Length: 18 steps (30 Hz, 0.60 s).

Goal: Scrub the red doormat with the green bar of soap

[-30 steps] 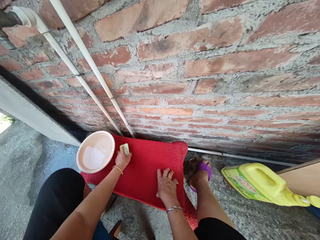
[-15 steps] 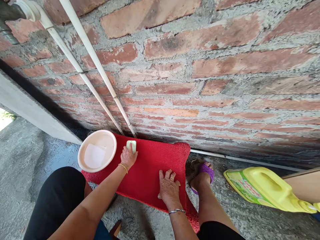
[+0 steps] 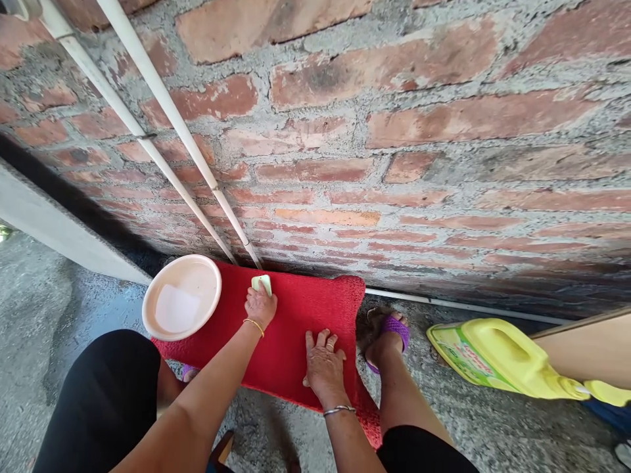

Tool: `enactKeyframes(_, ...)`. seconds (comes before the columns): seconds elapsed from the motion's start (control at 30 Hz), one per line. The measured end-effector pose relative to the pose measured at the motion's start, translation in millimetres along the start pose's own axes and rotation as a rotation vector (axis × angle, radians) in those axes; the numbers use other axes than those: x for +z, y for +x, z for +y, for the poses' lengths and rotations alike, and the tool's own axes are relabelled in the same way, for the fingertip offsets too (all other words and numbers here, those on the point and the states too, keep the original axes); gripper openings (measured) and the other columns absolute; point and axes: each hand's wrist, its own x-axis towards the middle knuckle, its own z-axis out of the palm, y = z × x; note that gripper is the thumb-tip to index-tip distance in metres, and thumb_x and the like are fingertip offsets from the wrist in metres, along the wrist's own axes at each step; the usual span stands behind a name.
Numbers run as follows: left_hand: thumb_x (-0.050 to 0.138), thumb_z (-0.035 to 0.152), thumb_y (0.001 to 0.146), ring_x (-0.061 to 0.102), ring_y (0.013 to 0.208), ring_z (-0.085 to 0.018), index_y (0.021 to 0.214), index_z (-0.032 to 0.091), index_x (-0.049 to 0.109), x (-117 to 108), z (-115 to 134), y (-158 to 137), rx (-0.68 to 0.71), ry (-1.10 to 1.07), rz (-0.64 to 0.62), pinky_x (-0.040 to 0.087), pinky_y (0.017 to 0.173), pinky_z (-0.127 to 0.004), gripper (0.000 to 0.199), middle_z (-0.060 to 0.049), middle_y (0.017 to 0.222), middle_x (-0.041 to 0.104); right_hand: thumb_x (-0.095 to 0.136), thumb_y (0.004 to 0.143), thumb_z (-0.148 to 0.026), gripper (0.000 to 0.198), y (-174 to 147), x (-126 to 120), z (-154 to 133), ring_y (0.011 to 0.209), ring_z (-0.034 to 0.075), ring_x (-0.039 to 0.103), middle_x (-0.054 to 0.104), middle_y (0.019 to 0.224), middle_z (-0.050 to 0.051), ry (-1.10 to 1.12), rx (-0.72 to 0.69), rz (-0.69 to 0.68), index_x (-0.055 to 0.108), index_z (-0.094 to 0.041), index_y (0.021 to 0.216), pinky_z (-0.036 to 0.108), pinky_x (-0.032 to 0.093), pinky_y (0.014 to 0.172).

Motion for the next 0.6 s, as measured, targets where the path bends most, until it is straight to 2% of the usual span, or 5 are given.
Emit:
enactKeyframes(0.17,0.048,0.042,0.09,0.053,0.125,-0.034,0.157,0.017,0.031,17.6,56.3,-43.5,0.305,0.015,-0.195,0.048,0.099,-0.043,0.073,-0.022,0.141,0.05,0.091,0.059,-0.022,0.108,-2.0,0.2,-0.2,0.144,0.048,0.034,0.032,0.157,0.033,0.008,-0.013,0.043,0.04,-0.016,0.154,0.053,0.043,0.099)
enactKeyframes(0.3,0.052,0.047,0.088,0.056,0.125,-0.033,0.155,0.024,0.036,11.2,79.7,-56.2,0.459,0.004,-0.416,0.047,0.102,-0.043,0.072,-0.017,0.143,0.051,0.091,0.058,-0.024,0.106,-1.6,5.7,-0.2,0.143,0.049,0.034,0.033,0.157,0.034,0.0,-0.016,0.074,0.043,-0.012,0.152,0.056,0.044,0.099)
enactKeyframes(0.37,0.049,0.05,0.09,0.057,0.124,-0.032,0.154,0.026,0.038,-0.1,78.8,-48.2,0.425,-0.011,-0.387,0.047,0.102,-0.043,0.069,-0.016,0.143,0.052,0.092,0.057,-0.025,0.11,-1.3,7.7,-0.5,0.143,0.049,0.035,0.033,0.157,0.033,-0.007,-0.016,0.085,0.04,-0.016,0.154,0.057,0.044,0.099)
enactKeyframes(0.5,0.046,0.047,0.092,0.054,0.128,-0.031,0.154,0.023,0.035,-24.5,65.5,-17.3,0.233,-0.023,-0.179,0.046,0.104,-0.042,0.068,-0.018,0.144,0.051,0.095,0.054,-0.026,0.116,-1.0,9.1,-1.6,0.142,0.05,0.036,0.033,0.157,0.034,-0.015,-0.019,0.085,0.038,-0.02,0.155,0.058,0.046,0.095)
enactKeyframes(0.6,0.047,0.044,0.091,0.055,0.128,-0.03,0.152,0.021,0.037,-30.4,66.6,-5.4,0.133,-0.014,-0.148,0.046,0.104,-0.041,0.066,-0.018,0.143,0.052,0.096,0.051,-0.027,0.119,-1.3,9.8,-2.4,0.141,0.052,0.036,0.033,0.156,0.035,0.008,-0.032,0.099,0.038,-0.019,0.155,0.06,0.047,0.093)
